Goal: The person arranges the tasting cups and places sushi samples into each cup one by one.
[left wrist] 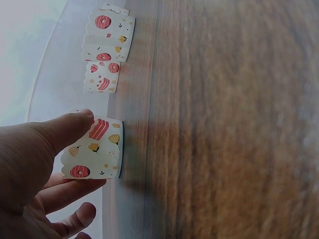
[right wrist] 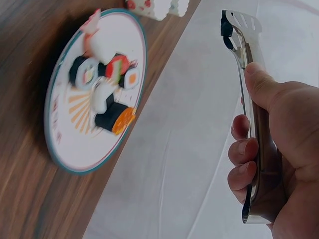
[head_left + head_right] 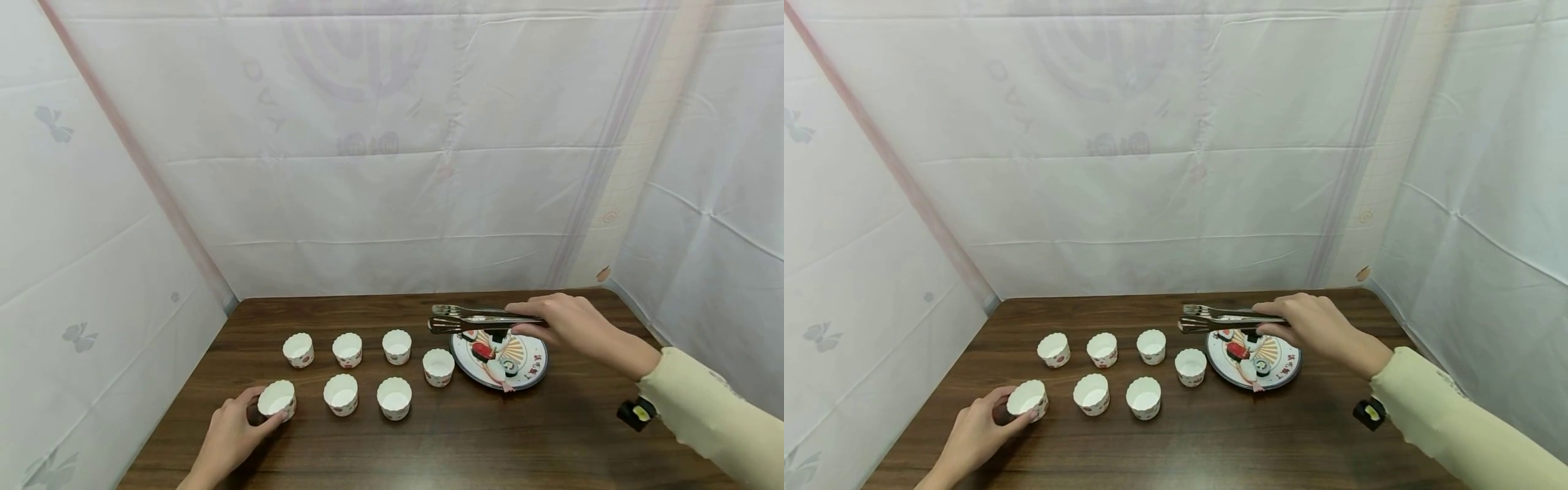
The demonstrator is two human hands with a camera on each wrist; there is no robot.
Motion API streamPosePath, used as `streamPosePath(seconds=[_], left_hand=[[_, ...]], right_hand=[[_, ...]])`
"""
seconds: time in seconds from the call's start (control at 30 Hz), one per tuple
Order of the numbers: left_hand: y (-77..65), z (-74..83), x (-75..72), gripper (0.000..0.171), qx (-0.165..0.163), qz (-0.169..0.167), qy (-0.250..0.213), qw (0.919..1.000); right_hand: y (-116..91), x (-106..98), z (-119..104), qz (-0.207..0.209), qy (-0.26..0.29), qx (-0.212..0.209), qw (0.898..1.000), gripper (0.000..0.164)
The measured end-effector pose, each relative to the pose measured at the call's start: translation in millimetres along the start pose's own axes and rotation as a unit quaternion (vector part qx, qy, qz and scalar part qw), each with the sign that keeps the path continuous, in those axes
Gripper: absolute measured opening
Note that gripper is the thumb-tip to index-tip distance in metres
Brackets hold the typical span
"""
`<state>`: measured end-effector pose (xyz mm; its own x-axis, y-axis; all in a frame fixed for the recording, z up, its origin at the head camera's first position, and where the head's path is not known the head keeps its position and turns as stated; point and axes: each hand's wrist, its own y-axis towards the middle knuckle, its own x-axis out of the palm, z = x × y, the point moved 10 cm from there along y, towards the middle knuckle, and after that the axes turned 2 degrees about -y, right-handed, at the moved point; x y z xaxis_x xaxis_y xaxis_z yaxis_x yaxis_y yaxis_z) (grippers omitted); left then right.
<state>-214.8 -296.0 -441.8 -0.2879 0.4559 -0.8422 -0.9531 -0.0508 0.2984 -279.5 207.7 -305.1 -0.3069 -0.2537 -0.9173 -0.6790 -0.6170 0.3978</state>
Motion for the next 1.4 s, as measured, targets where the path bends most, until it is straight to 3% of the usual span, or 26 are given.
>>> streamPosePath(seconds=[0.57, 0.9, 1.4], left_hand=[[0.2, 1.1, -0.9, 0.064, 0.0, -0.001, -0.01, 0.9999], [0.5, 0.2, 0.1, 0.062, -0.007, -0.008, -0.015, 0.9998], [2.5, -1.4, 3.4, 0.068, -0.02, -0.024, -0.005, 0.9995]], right_hand=[[59, 37, -50, -0.026, 0.059, -0.038, 0.997, 0.039], [88, 67, -91, -0.05, 0.101, -0.067, 0.991, 0.04], [126, 99, -155, -0.079, 0.114, -0.103, 0.985, 0.04]])
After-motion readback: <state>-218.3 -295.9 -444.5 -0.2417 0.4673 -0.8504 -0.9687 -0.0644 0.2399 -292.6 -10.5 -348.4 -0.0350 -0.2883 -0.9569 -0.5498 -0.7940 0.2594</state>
